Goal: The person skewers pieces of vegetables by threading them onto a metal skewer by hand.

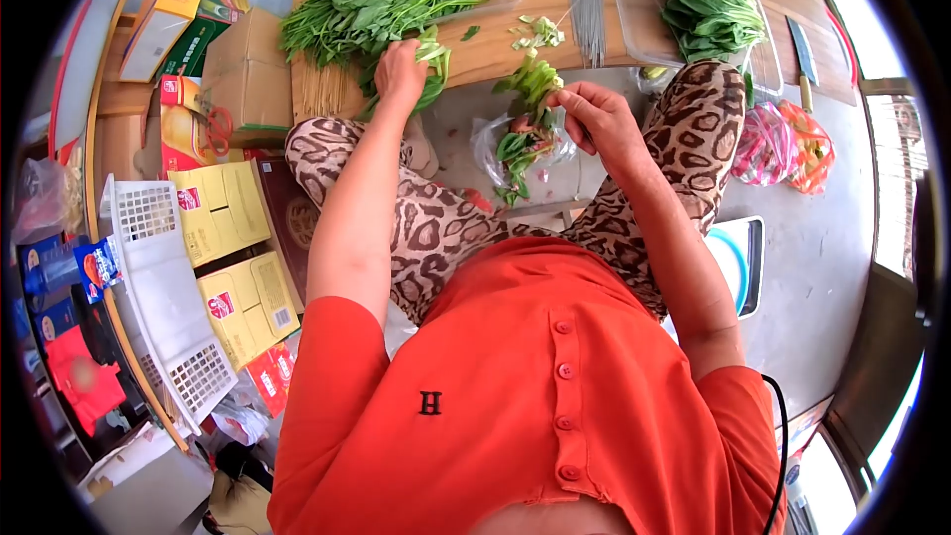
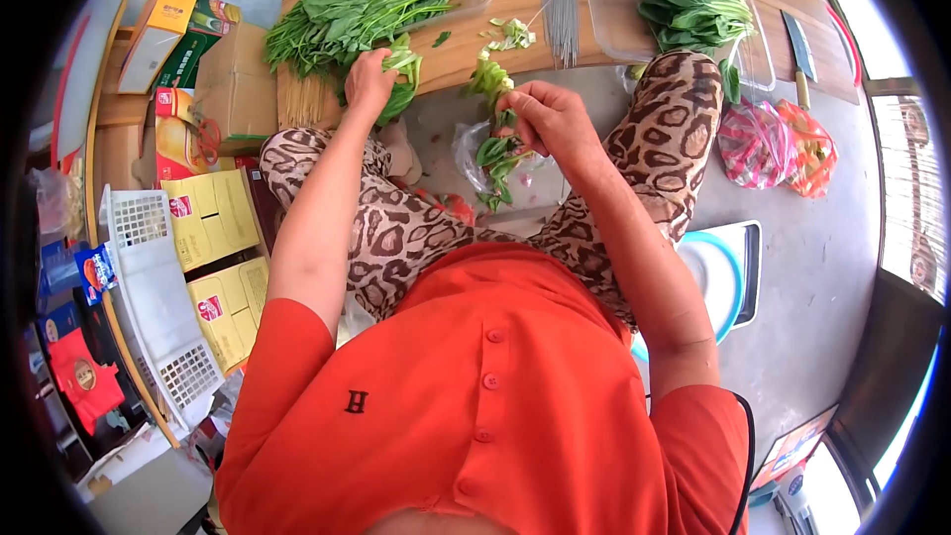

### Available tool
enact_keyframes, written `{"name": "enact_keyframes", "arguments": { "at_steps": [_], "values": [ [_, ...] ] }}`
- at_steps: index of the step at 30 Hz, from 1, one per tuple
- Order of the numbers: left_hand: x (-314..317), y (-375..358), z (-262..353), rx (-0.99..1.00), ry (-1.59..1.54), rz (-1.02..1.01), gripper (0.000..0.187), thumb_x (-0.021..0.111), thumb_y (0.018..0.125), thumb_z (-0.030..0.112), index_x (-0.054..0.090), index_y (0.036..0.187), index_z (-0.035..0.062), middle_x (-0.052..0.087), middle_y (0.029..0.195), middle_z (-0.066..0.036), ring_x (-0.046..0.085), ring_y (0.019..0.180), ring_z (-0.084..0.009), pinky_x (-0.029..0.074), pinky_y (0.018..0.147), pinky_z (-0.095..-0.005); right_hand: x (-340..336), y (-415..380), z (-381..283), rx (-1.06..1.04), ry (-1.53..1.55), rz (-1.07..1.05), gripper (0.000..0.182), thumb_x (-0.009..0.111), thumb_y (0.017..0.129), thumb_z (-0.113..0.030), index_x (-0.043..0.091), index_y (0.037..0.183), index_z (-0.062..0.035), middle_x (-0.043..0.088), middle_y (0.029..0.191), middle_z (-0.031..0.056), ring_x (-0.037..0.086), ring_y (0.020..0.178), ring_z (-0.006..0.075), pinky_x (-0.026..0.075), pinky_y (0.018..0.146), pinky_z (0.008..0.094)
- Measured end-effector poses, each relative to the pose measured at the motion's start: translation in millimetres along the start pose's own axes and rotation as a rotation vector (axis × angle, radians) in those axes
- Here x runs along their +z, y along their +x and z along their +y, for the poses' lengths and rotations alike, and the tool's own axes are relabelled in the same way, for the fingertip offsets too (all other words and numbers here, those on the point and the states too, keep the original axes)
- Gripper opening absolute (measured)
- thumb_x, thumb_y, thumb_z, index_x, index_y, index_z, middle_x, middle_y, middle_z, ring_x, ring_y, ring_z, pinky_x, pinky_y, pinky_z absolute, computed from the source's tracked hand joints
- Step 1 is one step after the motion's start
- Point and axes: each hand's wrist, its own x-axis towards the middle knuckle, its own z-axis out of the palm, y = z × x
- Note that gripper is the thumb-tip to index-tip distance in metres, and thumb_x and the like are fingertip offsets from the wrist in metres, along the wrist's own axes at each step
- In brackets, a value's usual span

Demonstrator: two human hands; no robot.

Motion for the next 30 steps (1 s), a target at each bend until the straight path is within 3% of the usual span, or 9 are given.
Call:
{"name": "enact_keyframes", "arguments": {
  "at_steps": [2, 3, 11, 16, 18, 20, 23, 26, 30],
  "values": [
    [5.1, 0.2, 3.6, 0.131, 0.191, 0.115, 0.032, 0.072, 0.072, 0.013, 0.064, 0.103, 0.0105, 0.059, 0.104, -0.010, 0.054, 0.101, -0.0307, 0.043, 0.085, -0.0416, -1.9, 0.4, 0.9, 0.005, -0.009, 0.001, 0.022, 0.051, 0.095, -0.021, 0.062, 0.093, -0.0030, 0.043, 0.052, -0.0038, 0.033, 0.043, 0.0035, 0.025, 0.040, 0.0183],
    [6.6, 1.8, 4.0, 0.142, 0.205, 0.104, 0.029, 0.072, 0.072, 0.014, 0.063, 0.100, 0.0103, 0.057, 0.102, -0.010, 0.052, 0.102, -0.0302, 0.040, 0.087, -0.0416, -2.9, 0.6, 1.4, -0.003, -0.017, -0.011, 0.022, 0.051, 0.096, -0.021, 0.062, 0.093, -0.0029, 0.044, 0.053, -0.0038, 0.033, 0.043, 0.0034, 0.025, 0.041, 0.0183],
    [-1.6, 10.4, 0.6, 0.121, 0.283, 0.117, 0.016, 0.070, 0.076, 0.014, 0.059, 0.087, 0.0117, 0.061, 0.089, -0.008, 0.054, 0.095, -0.0282, 0.039, 0.082, -0.0417, -1.5, 0.9, 1.3, 0.008, -0.009, 0.013, 0.022, 0.050, 0.096, -0.021, 0.062, 0.093, -0.0023, 0.044, 0.053, -0.0038, 0.034, 0.045, 0.0034, 0.026, 0.042, 0.0185],
    [-7.5, 19.5, -16.8, 0.105, -0.019, 0.243, 0.015, 0.063, 0.082, 0.013, 0.057, 0.095, 0.0099, 0.063, 0.085, -0.011, 0.058, 0.083, -0.0325, 0.043, 0.074, -0.0407, -0.5, 3.1, 1.0, -0.027, 0.007, -0.015, 0.020, 0.050, 0.095, -0.017, 0.061, 0.090, -0.0005, 0.046, 0.051, -0.0022, 0.035, 0.041, 0.0038, 0.028, 0.041, 0.0193],
    [-13.0, 22.2, -20.9, 0.181, -0.166, 0.433, 0.016, 0.060, 0.083, 0.012, 0.057, 0.097, 0.0062, 0.064, 0.078, -0.011, 0.062, 0.070, -0.0278, 0.047, 0.065, -0.0378, -0.2, 3.2, -0.3, -0.013, -0.006, -0.010, 0.020, 0.050, 0.095, -0.016, 0.061, 0.090, -0.0005, 0.046, 0.051, -0.0022, 0.035, 0.041, 0.0039, 0.028, 0.041, 0.0195],
    [-30.1, 22.1, -15.0, -0.011, -0.366, 0.315, 0.017, 0.058, 0.084, 0.009, 0.059, 0.101, 0.0056, 0.065, 0.080, -0.006, 0.059, 0.058, -0.0132, 0.047, 0.056, -0.0286, -0.8, 3.6, 0.2, 0.000, -0.018, -0.006, 0.020, 0.050, 0.095, -0.016, 0.061, 0.090, -0.0004, 0.046, 0.051, -0.0022, 0.035, 0.041, 0.0040, 0.028, 0.040, 0.0197],
    [-60.5, 17.0, -7.3, -0.084, -0.824, 0.269, 0.011, 0.054, 0.090, 0.009, 0.058, 0.097, 0.0023, 0.064, 0.080, -0.002, 0.050, 0.057, -0.0063, 0.041, 0.050, -0.0202, 0.4, 4.3, 1.5, -0.009, -0.036, -0.017, 0.020, 0.050, 0.095, -0.016, 0.061, 0.091, -0.0005, 0.046, 0.051, -0.0022, 0.036, 0.042, 0.0039, 0.028, 0.040, 0.0199],
    [-86.4, 5.2, 3.2, -0.173, -1.331, 0.146, 0.009, 0.056, 0.091, 0.010, 0.054, 0.097, 0.0034, 0.061, 0.082, -0.007, 0.048, 0.057, -0.0093, 0.038, 0.048, -0.0215, 4.4, 5.1, 0.8, 0.005, -0.039, -0.030, 0.020, 0.050, 0.095, -0.017, 0.061, 0.091, -0.0006, 0.046, 0.051, -0.0024, 0.036, 0.042, 0.0038, 0.028, 0.041, 0.0196],
    [-85.2, -19.0, 23.7, -0.257, -1.652, -0.164, 0.010, 0.056, 0.090, 0.008, 0.053, 0.098, 0.0024, 0.057, 0.085, -0.009, 0.050, 0.063, -0.0143, 0.040, 0.050, -0.0227, 9.2, 6.9, 1.6, 0.011, -0.036, -0.039, 0.021, 0.049, 0.096, -0.019, 0.060, 0.093, -0.0006, 0.045, 0.052, -0.0029, 0.036, 0.042, 0.0037, 0.032, 0.043, 0.0181]
  ]
}}
